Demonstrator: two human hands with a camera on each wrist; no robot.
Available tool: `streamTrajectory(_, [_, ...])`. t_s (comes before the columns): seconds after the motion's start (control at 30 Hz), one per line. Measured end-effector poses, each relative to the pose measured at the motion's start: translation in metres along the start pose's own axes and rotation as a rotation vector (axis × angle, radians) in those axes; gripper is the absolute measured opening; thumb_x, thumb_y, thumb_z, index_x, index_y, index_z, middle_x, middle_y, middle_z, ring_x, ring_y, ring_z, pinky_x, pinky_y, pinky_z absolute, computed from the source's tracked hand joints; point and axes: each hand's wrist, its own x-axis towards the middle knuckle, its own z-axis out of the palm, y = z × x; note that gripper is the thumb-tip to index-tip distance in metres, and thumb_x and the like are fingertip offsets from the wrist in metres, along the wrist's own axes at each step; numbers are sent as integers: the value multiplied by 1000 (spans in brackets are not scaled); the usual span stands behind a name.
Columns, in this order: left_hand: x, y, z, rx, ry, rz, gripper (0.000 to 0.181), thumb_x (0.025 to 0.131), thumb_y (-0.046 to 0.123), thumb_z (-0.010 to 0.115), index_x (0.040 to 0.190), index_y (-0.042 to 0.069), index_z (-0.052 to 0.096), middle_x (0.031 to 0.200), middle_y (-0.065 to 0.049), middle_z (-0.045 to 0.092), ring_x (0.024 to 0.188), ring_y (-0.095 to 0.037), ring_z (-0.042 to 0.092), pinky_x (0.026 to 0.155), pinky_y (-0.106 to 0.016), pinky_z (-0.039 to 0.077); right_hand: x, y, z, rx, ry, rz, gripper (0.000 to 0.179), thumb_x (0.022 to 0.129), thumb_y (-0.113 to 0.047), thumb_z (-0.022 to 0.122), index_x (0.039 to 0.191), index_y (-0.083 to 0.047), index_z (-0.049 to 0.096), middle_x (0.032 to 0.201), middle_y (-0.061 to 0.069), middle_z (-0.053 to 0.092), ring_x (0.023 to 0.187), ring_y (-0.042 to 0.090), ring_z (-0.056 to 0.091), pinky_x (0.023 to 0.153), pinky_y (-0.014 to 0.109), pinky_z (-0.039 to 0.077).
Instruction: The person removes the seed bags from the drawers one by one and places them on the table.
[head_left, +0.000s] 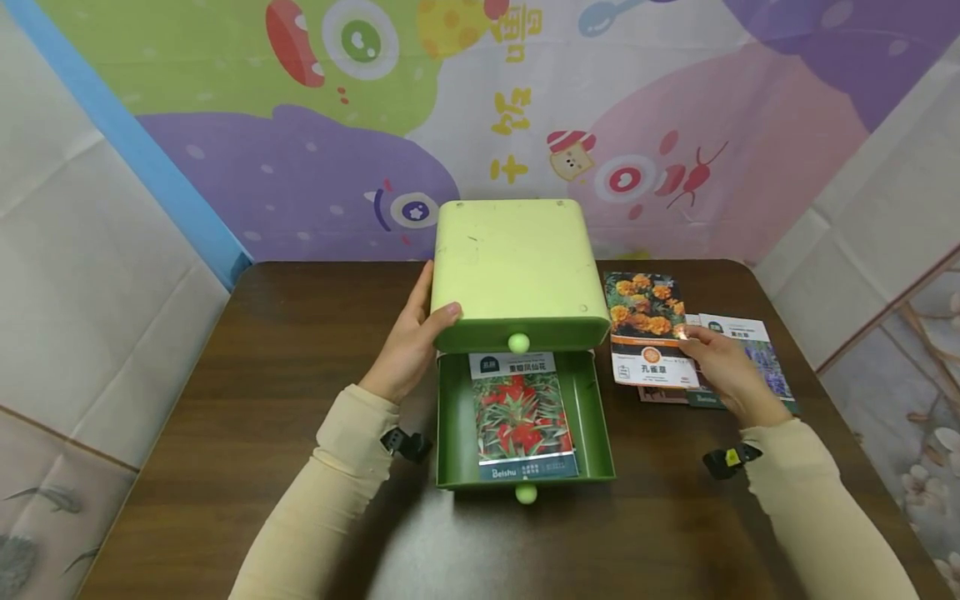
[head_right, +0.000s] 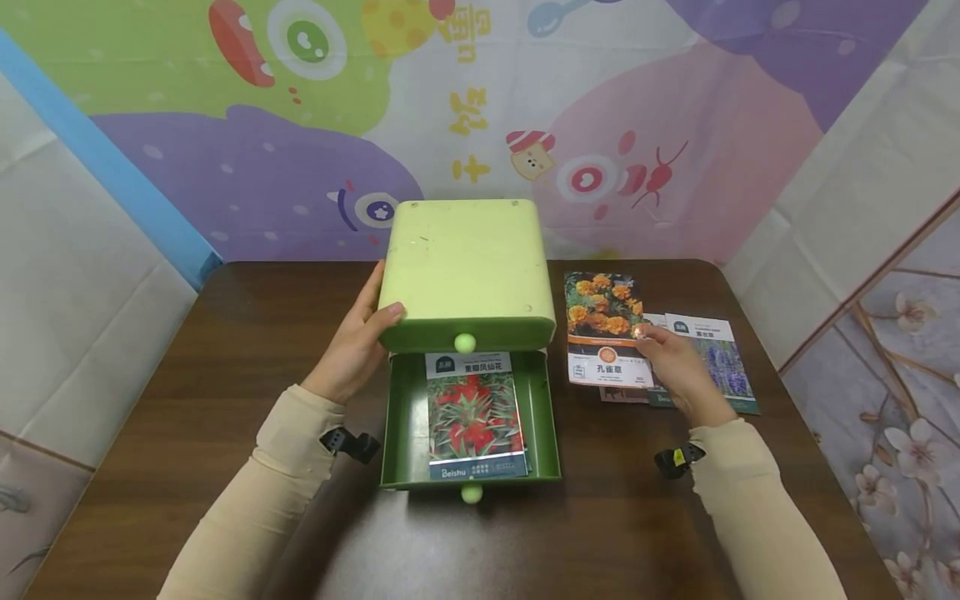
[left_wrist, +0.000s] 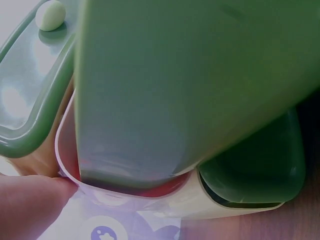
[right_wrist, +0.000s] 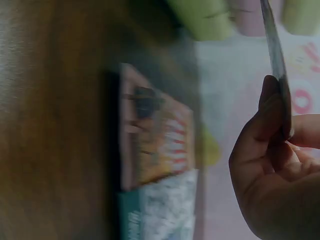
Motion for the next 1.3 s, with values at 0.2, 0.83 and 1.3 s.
streamTrajectory(0.2, [0,-1,0,5,2,-4,81,99,23,54,157,41,0,165,9,-1,135,-23,41,96,-32,48,16,14,21,-141,-2,8,54,106,-25,35,150,7,30,129,31,53,74,-1,58,66,24,53])
streamTrajectory(0.83, [0,0,1,10,-5,-1,81,100,22,53,157,40,-2,165,9,-1,134,-23,42,93,-27,49,33,15,47,-266,12,109,48,100,-20,44,143,1,44,119,25,56,55,11,47,50,31,47])
streamTrajectory(1.3, [0,-1,-1,18,-5,2,81,100,23,53,156,41,-2,165,9,-1,135,-23,41,95,-28,49,32,13,54,-425,132,87,35,95,-25,54,115,2,60,101,18,61,57,15,50,48,30,47])
